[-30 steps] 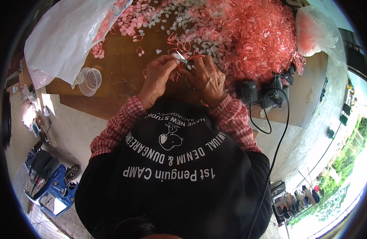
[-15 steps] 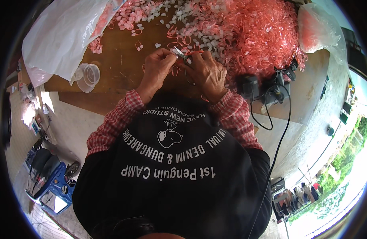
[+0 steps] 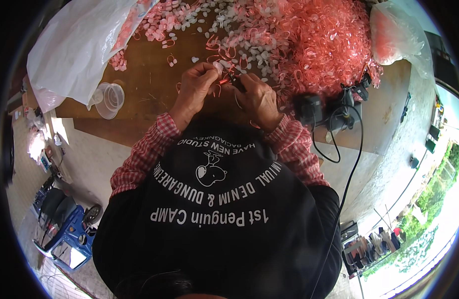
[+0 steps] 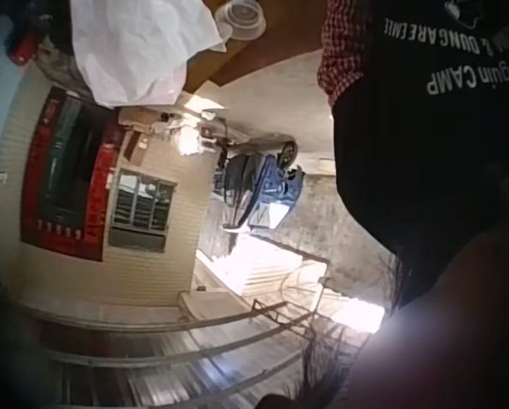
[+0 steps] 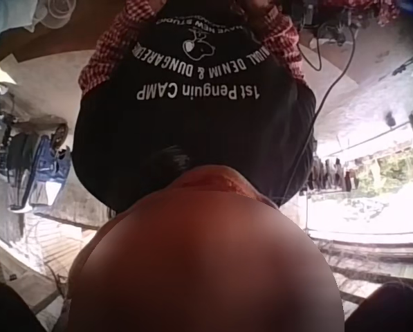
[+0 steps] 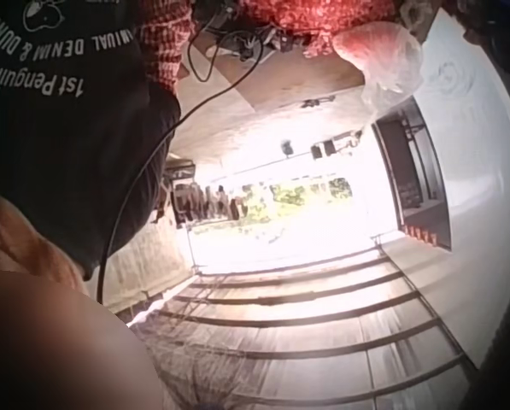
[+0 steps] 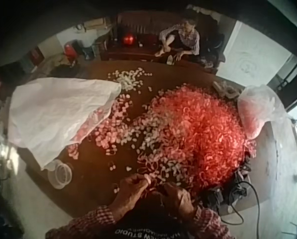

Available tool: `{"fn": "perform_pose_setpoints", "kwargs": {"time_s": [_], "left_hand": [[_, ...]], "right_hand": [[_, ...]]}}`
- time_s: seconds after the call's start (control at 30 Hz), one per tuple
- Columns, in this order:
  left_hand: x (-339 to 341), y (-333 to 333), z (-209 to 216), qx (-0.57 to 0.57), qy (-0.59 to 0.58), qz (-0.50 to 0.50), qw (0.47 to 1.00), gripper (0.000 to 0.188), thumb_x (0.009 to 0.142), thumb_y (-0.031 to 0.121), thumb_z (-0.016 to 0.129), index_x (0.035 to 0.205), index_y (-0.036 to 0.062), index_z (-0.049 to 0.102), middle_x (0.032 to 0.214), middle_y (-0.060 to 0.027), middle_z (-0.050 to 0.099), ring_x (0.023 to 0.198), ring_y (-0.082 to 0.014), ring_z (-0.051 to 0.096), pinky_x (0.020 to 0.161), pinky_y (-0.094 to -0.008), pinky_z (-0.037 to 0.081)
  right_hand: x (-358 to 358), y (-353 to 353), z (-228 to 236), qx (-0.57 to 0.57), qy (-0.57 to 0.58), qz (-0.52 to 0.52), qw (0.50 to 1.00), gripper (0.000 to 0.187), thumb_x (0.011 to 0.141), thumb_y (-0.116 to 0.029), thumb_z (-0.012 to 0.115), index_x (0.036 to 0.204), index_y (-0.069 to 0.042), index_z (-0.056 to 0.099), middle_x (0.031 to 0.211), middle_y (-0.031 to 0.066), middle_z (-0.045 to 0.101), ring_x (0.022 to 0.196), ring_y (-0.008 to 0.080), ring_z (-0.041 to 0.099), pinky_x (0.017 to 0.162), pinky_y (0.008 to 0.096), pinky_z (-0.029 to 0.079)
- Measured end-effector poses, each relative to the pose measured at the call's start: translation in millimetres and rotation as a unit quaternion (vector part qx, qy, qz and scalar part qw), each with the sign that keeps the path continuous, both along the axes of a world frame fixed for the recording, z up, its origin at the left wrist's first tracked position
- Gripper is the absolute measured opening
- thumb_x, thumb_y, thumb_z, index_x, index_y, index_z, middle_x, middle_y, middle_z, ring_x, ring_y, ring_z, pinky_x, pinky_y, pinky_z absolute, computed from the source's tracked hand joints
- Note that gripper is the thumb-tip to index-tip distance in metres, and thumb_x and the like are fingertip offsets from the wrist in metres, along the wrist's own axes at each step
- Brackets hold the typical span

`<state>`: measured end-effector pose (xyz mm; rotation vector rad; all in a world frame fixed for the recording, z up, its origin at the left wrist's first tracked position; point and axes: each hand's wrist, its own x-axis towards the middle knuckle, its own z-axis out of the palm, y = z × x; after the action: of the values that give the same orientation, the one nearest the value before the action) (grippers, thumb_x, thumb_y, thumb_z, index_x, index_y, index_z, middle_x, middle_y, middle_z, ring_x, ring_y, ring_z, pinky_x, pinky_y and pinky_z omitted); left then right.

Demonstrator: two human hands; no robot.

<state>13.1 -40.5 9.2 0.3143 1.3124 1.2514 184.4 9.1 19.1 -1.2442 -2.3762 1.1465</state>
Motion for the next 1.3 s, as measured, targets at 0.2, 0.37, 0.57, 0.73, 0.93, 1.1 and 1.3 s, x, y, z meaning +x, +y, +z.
{"fn": "perform_pose_setpoints", "kwargs": {"time_s": [0.2, 0.37, 0.57, 0.73, 0.93, 1.1, 1.3], "left_hand": [[2.0, -0.3, -1.9, -0.006, -0.026, 0.032, 0.999, 0.008, 0.085, 0.01, 0.065, 0.081, 0.0037, 0.063, 0.065, 0.0023, 0.057, 0.048, -0.003, 0.046, 0.043, -0.0192, 0.038], [4.3, -1.2, -4.3, -0.007, -0.013, 0.023, 1.0, 0.004, 0.087, 0.005, 0.059, 0.087, 0.0016, 0.061, 0.078, -0.0036, 0.062, 0.054, -0.0045, 0.048, 0.046, -0.0181, 0.04], [5.6, -2.6, -1.9, 0.002, -0.102, 0.065, 0.993, 0.007, 0.086, 0.008, 0.062, 0.082, 0.0021, 0.062, 0.074, -0.0038, 0.063, 0.049, -0.0047, 0.048, 0.042, -0.0191, 0.037], [3.3, -3.6, -7.2, -0.014, -0.093, 0.047, 0.994, 0.005, 0.087, 0.007, 0.061, 0.085, 0.0026, 0.061, 0.079, -0.0045, 0.064, 0.051, -0.0058, 0.05, 0.045, -0.0183, 0.039], [8.9, -4.6, -0.1, -0.047, -0.012, -0.005, 0.999, 0.006, 0.089, 0.009, 0.059, 0.091, 0.0034, 0.061, 0.086, -0.0044, 0.066, 0.065, -0.01, 0.064, 0.049, -0.0164, 0.04], [9.5, -5.0, 0.6, -0.021, -0.033, 0.002, 0.999, 0.007, 0.089, 0.011, 0.059, 0.091, 0.0037, 0.061, 0.086, -0.0043, 0.066, 0.071, -0.0125, 0.069, 0.048, -0.0162, 0.039], [12.2, -6.4, -2.7, -0.048, -0.015, -0.001, 0.999, 0.007, 0.089, 0.01, 0.06, 0.089, 0.0041, 0.062, 0.083, -0.0022, 0.066, 0.064, -0.0048, 0.06, 0.048, -0.0156, 0.038]], "right_hand": [[-4.2, 0.7, 1.2, 0.042, -0.032, 0.001, 0.999, 0.042, 0.081, -0.036, 0.069, 0.1, -0.004, 0.051, 0.096, 0.0166, 0.055, 0.08, 0.0387, 0.061, 0.063, 0.0483, 0.048], [-5.6, 3.2, 3.4, 0.068, -0.046, 0.024, 0.996, 0.048, 0.079, -0.041, 0.071, 0.102, -0.004, 0.051, 0.095, 0.0155, 0.055, 0.079, 0.0382, 0.061, 0.063, 0.0487, 0.049], [-4.9, 4.2, 13.1, 0.049, -0.058, 0.008, 0.997, 0.042, 0.081, -0.036, 0.071, 0.105, -0.006, 0.055, 0.097, 0.0135, 0.057, 0.08, 0.0357, 0.062, 0.064, 0.0453, 0.05], [-2.2, 3.3, 11.6, 0.057, -0.067, 0.016, 0.996, 0.041, 0.082, -0.037, 0.07, 0.105, -0.006, 0.056, 0.097, 0.0127, 0.057, 0.08, 0.035, 0.062, 0.063, 0.0449, 0.05], [-6.6, 5.9, 11.8, 0.056, -0.05, 0.015, 0.997, 0.036, 0.081, -0.033, 0.07, 0.097, -0.006, 0.053, 0.093, 0.0155, 0.055, 0.076, 0.0372, 0.061, 0.061, 0.047, 0.048], [-1.6, 7.7, 0.7, 0.069, -0.073, 0.037, 0.994, 0.032, 0.081, -0.03, 0.068, 0.096, -0.006, 0.053, 0.093, 0.0153, 0.055, 0.076, 0.0366, 0.061, 0.061, 0.0465, 0.048], [-4.6, 6.9, 18.4, 0.087, -0.072, 0.036, 0.993, 0.04, 0.083, -0.042, 0.068, 0.098, -0.006, 0.057, 0.089, 0.0109, 0.055, 0.075, 0.0344, 0.061, 0.059, 0.0454, 0.05]]}}
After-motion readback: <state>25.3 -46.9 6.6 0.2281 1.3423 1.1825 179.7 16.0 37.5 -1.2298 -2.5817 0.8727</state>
